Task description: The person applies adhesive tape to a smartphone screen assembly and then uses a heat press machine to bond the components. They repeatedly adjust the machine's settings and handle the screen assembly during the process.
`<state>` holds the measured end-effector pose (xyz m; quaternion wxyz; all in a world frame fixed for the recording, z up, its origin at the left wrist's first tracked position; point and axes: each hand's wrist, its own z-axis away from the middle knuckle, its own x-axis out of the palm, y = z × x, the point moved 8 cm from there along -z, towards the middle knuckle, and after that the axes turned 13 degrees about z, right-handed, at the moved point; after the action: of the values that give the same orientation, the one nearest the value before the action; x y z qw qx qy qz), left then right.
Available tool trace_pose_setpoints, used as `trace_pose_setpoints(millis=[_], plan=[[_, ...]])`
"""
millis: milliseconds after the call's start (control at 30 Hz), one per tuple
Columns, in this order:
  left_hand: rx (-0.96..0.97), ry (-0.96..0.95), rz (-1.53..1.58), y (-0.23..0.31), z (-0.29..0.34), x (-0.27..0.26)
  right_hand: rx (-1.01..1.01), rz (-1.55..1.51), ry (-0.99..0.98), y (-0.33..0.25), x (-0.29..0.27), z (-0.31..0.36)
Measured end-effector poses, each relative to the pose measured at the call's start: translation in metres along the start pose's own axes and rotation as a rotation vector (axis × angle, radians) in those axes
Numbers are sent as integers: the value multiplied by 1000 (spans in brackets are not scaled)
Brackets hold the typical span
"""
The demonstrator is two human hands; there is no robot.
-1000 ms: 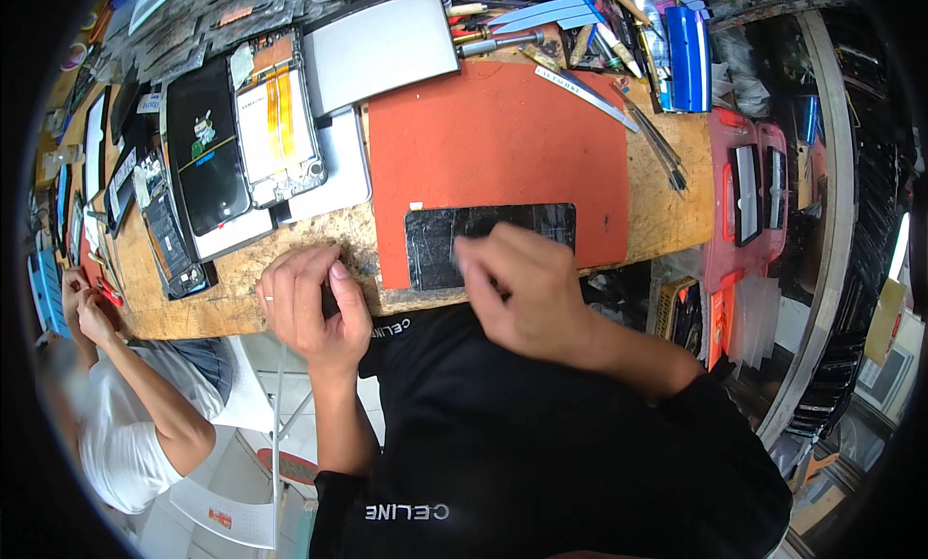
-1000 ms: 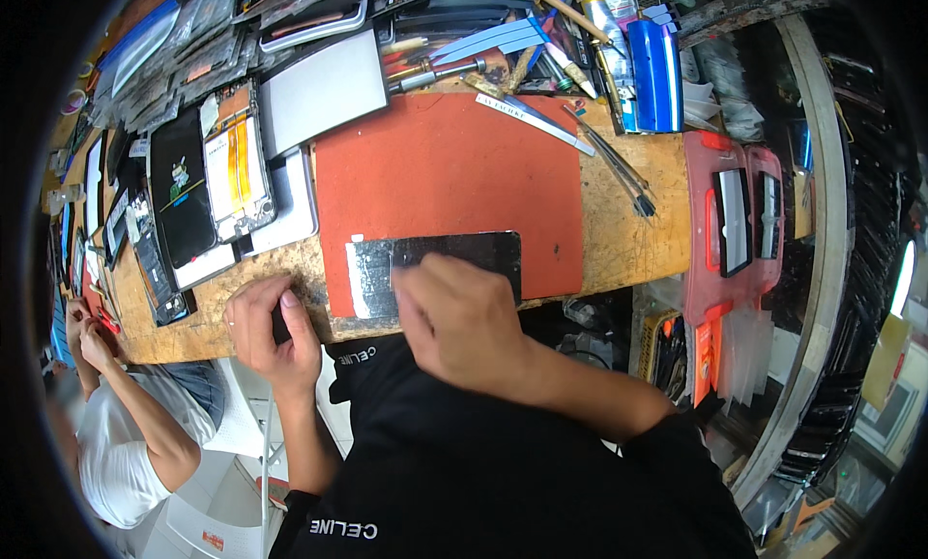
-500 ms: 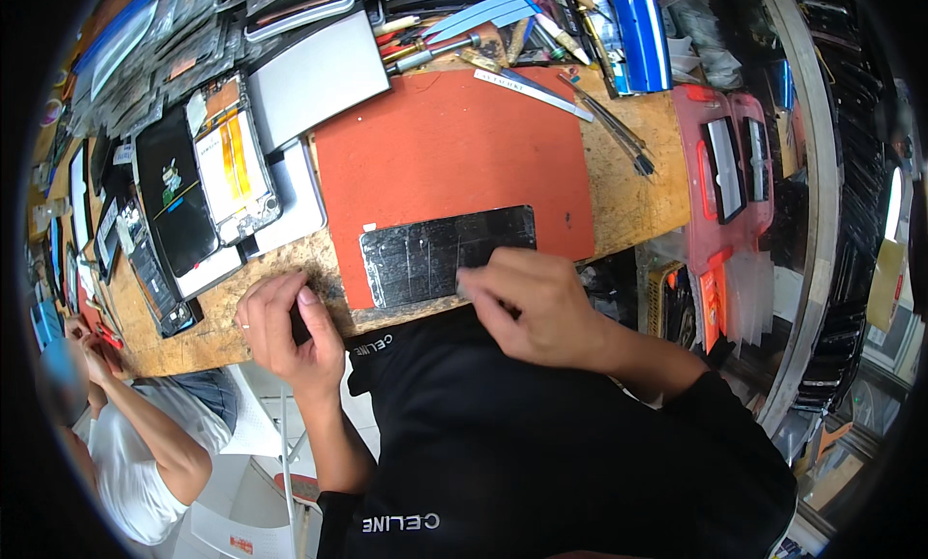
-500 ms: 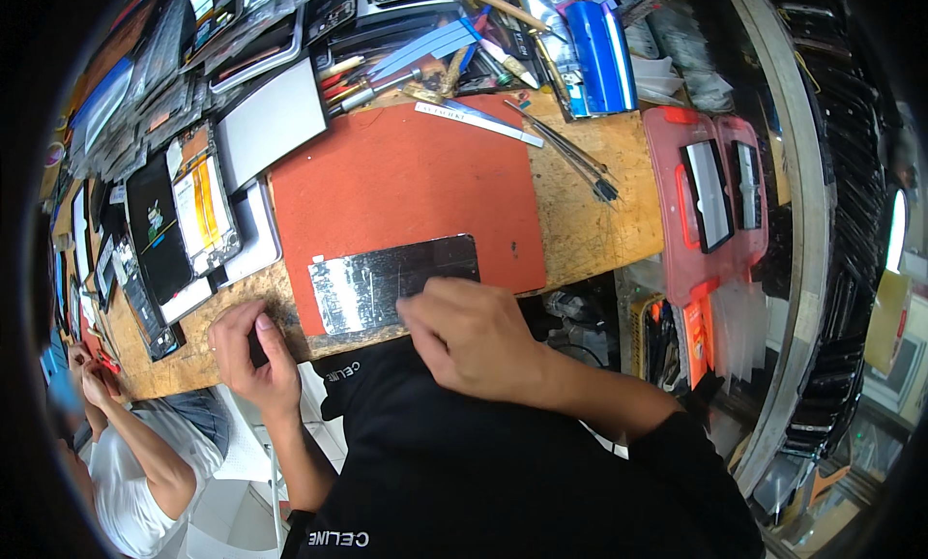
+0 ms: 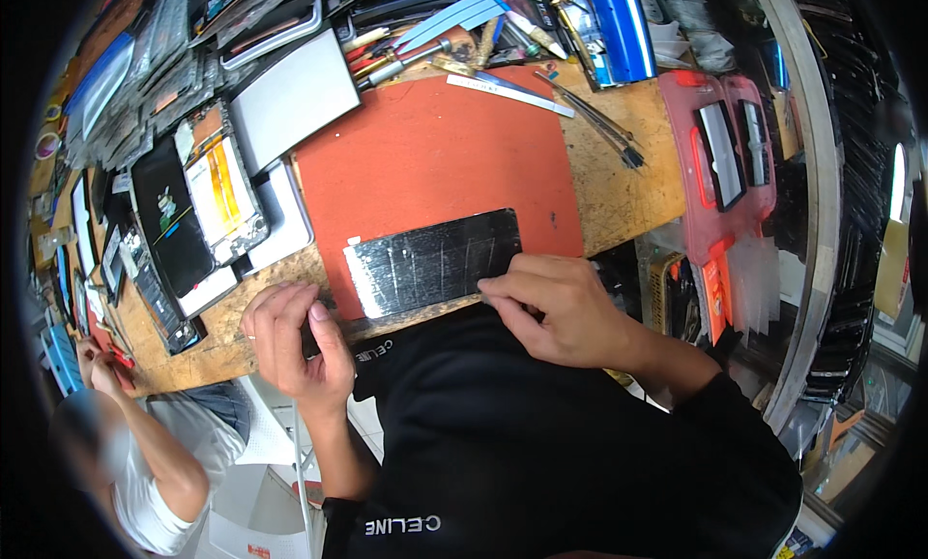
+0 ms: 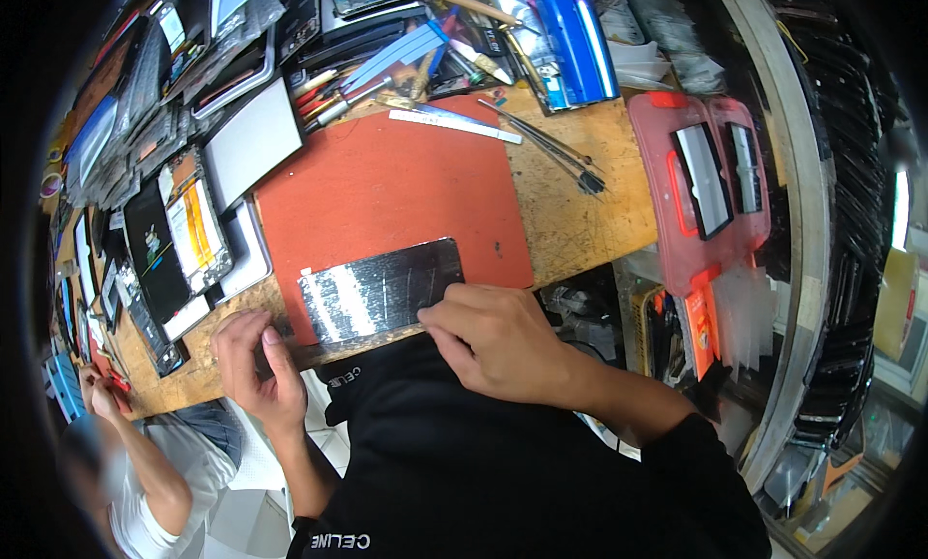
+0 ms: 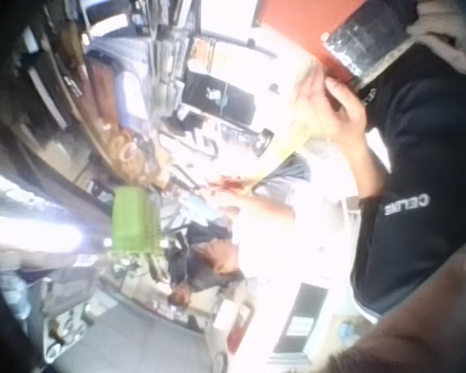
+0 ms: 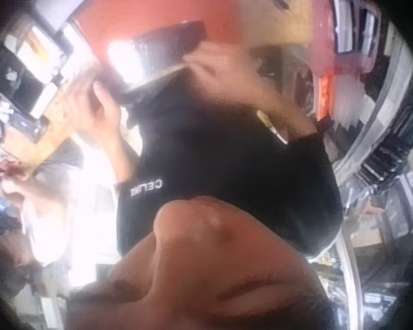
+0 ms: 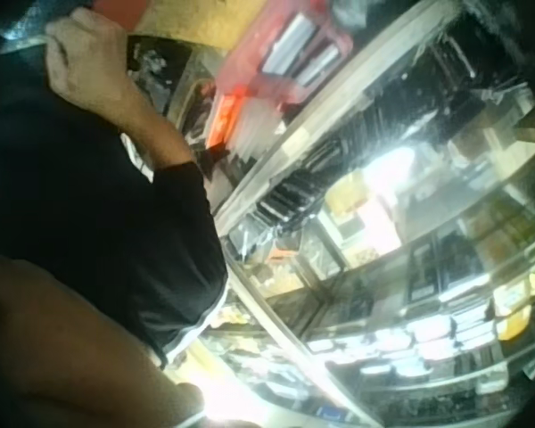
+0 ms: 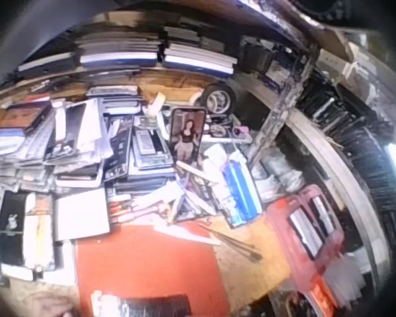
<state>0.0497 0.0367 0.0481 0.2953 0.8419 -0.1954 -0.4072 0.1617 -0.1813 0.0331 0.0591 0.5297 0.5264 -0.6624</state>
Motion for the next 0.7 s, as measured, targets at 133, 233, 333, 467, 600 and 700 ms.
trace_pose_setpoints(millis=[133,233,333,467,600,700], plan=[[-42,11,13,-1,-1,1,-109,55,140,-16,21,-38],[-15,-19,-3,2,1,4,-403,241,102,-41,43,-61],[-18,13,10,1,4,-2,-478,373,142,-25,-1,-50],[-51,57,43,-6,6,-5,-405,447,183,-15,-29,-34],[-19,38,57,-3,2,-1,-595,315,116,-60,31,-41],[28,24,29,3,-2,-4,-617,313,169,-53,15,-46]])
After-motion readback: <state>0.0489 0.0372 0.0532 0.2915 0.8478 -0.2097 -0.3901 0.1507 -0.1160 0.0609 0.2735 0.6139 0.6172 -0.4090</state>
